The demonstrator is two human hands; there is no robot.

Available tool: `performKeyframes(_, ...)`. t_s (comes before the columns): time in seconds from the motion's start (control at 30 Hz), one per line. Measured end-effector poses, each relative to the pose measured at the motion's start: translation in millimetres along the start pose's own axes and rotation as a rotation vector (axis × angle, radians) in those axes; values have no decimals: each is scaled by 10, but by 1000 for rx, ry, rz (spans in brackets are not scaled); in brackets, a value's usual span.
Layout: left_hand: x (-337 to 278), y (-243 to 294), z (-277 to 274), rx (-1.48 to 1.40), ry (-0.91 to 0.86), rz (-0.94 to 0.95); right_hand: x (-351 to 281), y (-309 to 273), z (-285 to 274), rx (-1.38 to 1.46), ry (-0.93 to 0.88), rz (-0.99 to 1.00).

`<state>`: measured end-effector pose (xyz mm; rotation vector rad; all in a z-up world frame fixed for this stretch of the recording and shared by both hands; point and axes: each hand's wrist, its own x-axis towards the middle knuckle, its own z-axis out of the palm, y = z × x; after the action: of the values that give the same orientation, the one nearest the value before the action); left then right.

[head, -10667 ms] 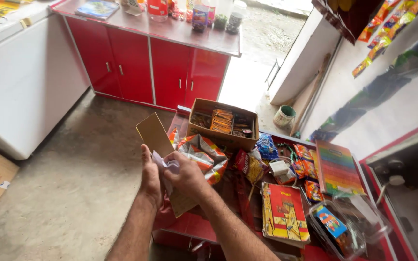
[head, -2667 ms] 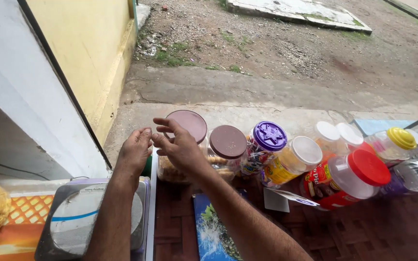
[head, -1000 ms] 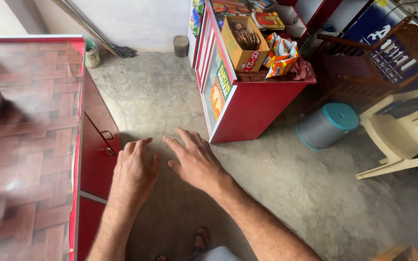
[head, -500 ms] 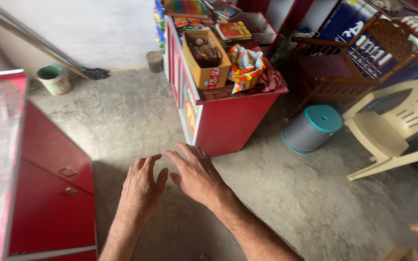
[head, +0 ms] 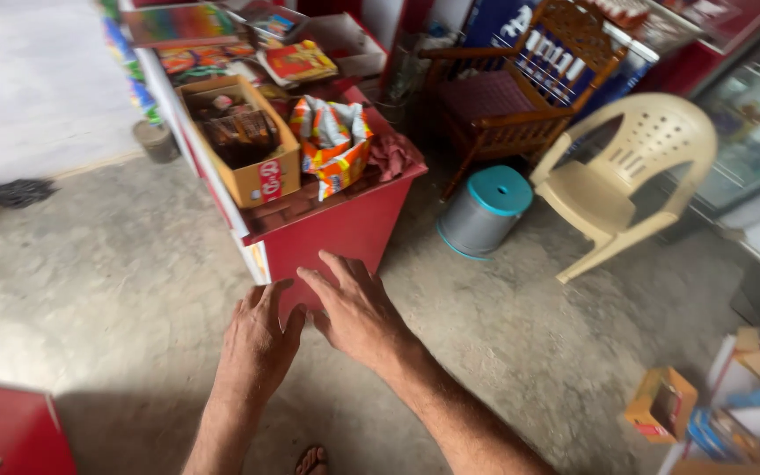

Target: Organize snacks, notebooks, and small retail items on a shelf and in a drawer.

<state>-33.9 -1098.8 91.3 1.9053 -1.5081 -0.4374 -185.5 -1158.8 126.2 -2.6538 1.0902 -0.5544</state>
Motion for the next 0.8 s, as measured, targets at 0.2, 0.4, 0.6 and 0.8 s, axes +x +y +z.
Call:
performKeyframes(0.2, 735, 220, 269, -46, -65, 116, 261, 524, -146, -54, 64, 102)
performKeyframes(0.4, 1290, 503, 490, -17, -160, 163, 480, 1042, -211, -66, 149, 125)
performKeyframes(0.6, 1865, 755, 922, -7, -176, 151, 693, 1770, -291, -54, 182, 117)
performKeyframes(0.8, 2451, 911, 1664, -53, 25, 373, 993, 2703, -546, -51, 161, 64)
